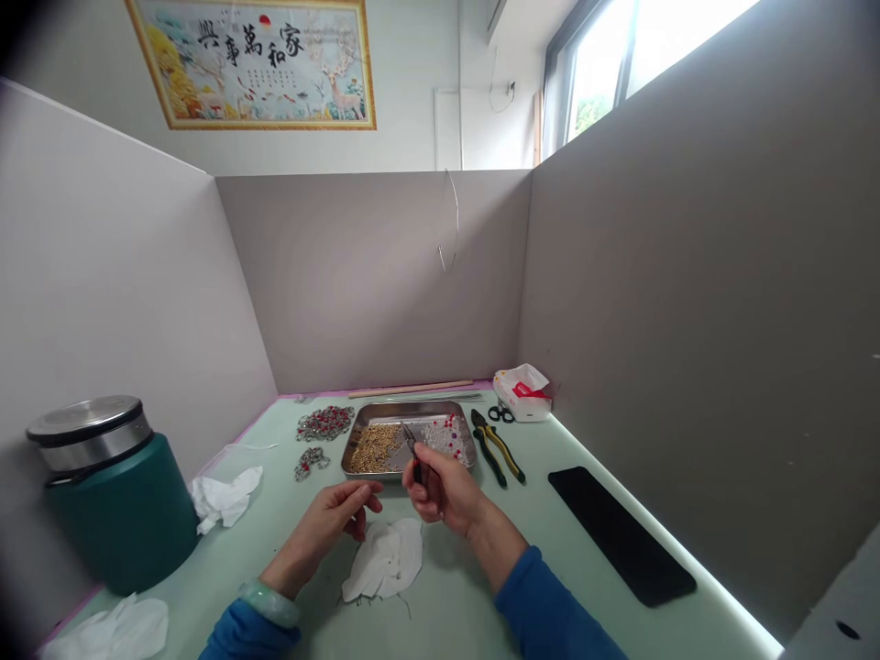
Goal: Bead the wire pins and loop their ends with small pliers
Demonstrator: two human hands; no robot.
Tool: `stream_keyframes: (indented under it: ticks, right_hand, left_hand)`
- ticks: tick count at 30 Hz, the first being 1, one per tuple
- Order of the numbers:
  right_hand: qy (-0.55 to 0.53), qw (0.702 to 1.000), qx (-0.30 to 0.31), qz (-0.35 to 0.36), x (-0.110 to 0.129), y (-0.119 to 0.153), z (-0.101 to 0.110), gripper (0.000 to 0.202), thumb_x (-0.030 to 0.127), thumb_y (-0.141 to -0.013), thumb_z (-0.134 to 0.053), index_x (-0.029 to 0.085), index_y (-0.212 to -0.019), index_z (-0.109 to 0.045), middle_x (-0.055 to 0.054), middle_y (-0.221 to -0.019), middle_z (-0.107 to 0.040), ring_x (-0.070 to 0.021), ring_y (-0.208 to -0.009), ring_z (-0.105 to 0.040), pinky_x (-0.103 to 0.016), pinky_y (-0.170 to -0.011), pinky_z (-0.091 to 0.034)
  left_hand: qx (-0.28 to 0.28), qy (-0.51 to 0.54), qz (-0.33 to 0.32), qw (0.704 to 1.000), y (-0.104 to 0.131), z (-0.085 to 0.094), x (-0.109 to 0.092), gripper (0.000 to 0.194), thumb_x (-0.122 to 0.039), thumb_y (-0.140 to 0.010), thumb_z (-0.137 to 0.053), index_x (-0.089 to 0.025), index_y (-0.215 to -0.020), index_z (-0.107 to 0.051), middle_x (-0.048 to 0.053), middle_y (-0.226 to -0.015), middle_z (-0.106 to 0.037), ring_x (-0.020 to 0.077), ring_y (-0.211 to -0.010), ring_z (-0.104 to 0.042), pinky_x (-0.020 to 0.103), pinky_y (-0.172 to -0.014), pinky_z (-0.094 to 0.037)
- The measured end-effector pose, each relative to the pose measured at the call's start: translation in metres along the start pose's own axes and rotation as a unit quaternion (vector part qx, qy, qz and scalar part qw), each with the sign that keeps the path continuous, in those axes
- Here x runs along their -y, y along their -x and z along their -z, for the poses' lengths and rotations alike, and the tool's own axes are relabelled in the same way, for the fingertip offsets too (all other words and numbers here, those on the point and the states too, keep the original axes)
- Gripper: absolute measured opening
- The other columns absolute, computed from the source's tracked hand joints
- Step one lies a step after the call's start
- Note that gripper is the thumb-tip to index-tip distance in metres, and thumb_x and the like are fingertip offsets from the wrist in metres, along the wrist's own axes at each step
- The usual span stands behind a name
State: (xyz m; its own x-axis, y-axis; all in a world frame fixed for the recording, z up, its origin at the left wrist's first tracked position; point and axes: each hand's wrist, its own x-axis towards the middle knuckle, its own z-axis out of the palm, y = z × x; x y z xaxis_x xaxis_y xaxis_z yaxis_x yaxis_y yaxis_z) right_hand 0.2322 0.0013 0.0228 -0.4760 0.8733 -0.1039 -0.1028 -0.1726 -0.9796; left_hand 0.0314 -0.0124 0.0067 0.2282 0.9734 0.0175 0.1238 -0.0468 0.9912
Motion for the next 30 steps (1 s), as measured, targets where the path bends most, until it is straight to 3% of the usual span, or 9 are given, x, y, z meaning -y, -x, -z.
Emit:
stream_keyframes:
  ticks: [4,8,11,15,18,21,25,27,30]
  right_hand:
    - [-0.089,0.995,0.031,0.006,-0.004,0.000,0.000,0.045,0.057,-0.082,-0.040,0.016,-0.069,-0.051,0.006,-0.051,-0.034,-0.0046,-0.037,-0.026,-0.020,-0.037,-0.011]
    - [0.058,0.997,-0.025,0.037,-0.003,0.000,-0.004,0.048,0.057,-0.084,-0.033,0.016,-0.070,-0.052,0.005,-0.052,-0.035,-0.0055,-0.038,-0.027,-0.020,-0.037,-0.017]
    - [0.247,0.960,-0.117,0.062,-0.002,-0.002,-0.007,0.052,0.055,-0.087,-0.024,0.017,-0.068,-0.053,0.004,-0.051,-0.038,-0.0079,-0.040,-0.032,-0.022,-0.040,-0.025]
    - [0.354,0.905,-0.217,0.090,-0.011,-0.005,-0.013,0.044,0.050,-0.083,-0.038,0.017,-0.059,-0.052,-0.002,-0.053,-0.047,-0.0143,-0.055,-0.045,-0.026,-0.053,-0.030]
    - [0.407,0.867,-0.269,0.104,-0.019,-0.004,-0.019,0.036,0.047,-0.080,-0.047,0.017,-0.060,-0.054,-0.006,-0.061,-0.053,-0.0206,-0.069,-0.050,-0.030,-0.062,-0.029]
    - [0.421,0.853,-0.288,0.107,-0.021,-0.004,-0.021,0.034,0.045,-0.080,-0.046,0.017,-0.063,-0.055,-0.007,-0.064,-0.055,-0.0227,-0.072,-0.051,-0.031,-0.065,-0.028]
    - [0.388,0.875,-0.273,0.099,-0.014,-0.006,-0.011,0.040,0.048,-0.083,-0.041,0.017,-0.059,-0.052,-0.004,-0.057,-0.050,-0.0185,-0.064,-0.048,-0.029,-0.060,-0.029]
    - [0.353,0.901,-0.236,0.087,-0.009,-0.006,-0.005,0.045,0.052,-0.084,-0.035,0.017,-0.059,-0.051,-0.001,-0.053,-0.045,-0.0145,-0.054,-0.044,-0.026,-0.054,-0.029]
    - [0.274,0.948,-0.147,0.060,-0.003,-0.003,-0.002,0.052,0.056,-0.086,-0.024,0.017,-0.067,-0.053,0.003,-0.052,-0.039,-0.0096,-0.042,-0.034,-0.024,-0.044,-0.026]
  left_hand:
    - [-0.007,-0.003,-0.033,0.999,0.003,0.001,-0.006,0.045,-0.042,-0.072,-0.063,-0.013,-0.106,-0.064,0.008,-0.088,-0.066,0.0167,-0.074,-0.055,0.028,-0.067,-0.046]
    - [0.030,0.004,-0.062,0.998,0.009,0.003,-0.014,0.045,-0.041,-0.078,-0.058,-0.011,-0.112,-0.059,0.005,-0.074,-0.064,0.0143,-0.065,-0.053,0.028,-0.065,-0.043]
    - [0.063,0.024,-0.083,0.994,0.014,0.004,-0.017,0.048,-0.040,-0.082,-0.055,-0.011,-0.120,-0.052,0.004,-0.069,-0.063,0.0137,-0.060,-0.052,0.028,-0.063,-0.042]
    - [0.109,0.073,-0.135,0.982,0.018,0.005,-0.017,0.050,-0.039,-0.084,-0.052,-0.013,-0.126,-0.047,0.008,-0.077,-0.066,0.0141,-0.060,-0.053,0.031,-0.065,-0.043]
    - [0.131,0.088,-0.163,0.974,0.019,0.006,-0.015,0.043,-0.042,-0.084,-0.050,-0.012,-0.113,-0.058,0.011,-0.082,-0.066,0.0152,-0.061,-0.054,0.031,-0.064,-0.043]
    - [0.109,0.086,-0.152,0.979,0.019,0.007,-0.015,0.035,-0.042,-0.085,-0.048,-0.011,-0.093,-0.063,0.011,-0.079,-0.067,0.0153,-0.061,-0.054,0.030,-0.062,-0.043]
    - [0.057,0.078,-0.093,0.991,0.017,0.006,-0.017,0.029,-0.034,-0.085,-0.050,-0.014,-0.105,-0.056,0.006,-0.073,-0.066,0.0132,-0.057,-0.053,0.029,-0.060,-0.043]
    - [0.055,0.072,-0.065,0.994,0.014,0.004,-0.016,0.041,-0.032,-0.083,-0.053,-0.015,-0.120,-0.047,0.004,-0.072,-0.066,0.0129,-0.055,-0.053,0.029,-0.059,-0.044]
    - [0.057,0.045,-0.029,0.997,0.009,0.001,-0.011,0.044,-0.033,-0.079,-0.057,-0.012,-0.117,-0.050,0.004,-0.072,-0.065,0.0120,-0.053,-0.051,0.028,-0.055,-0.043]
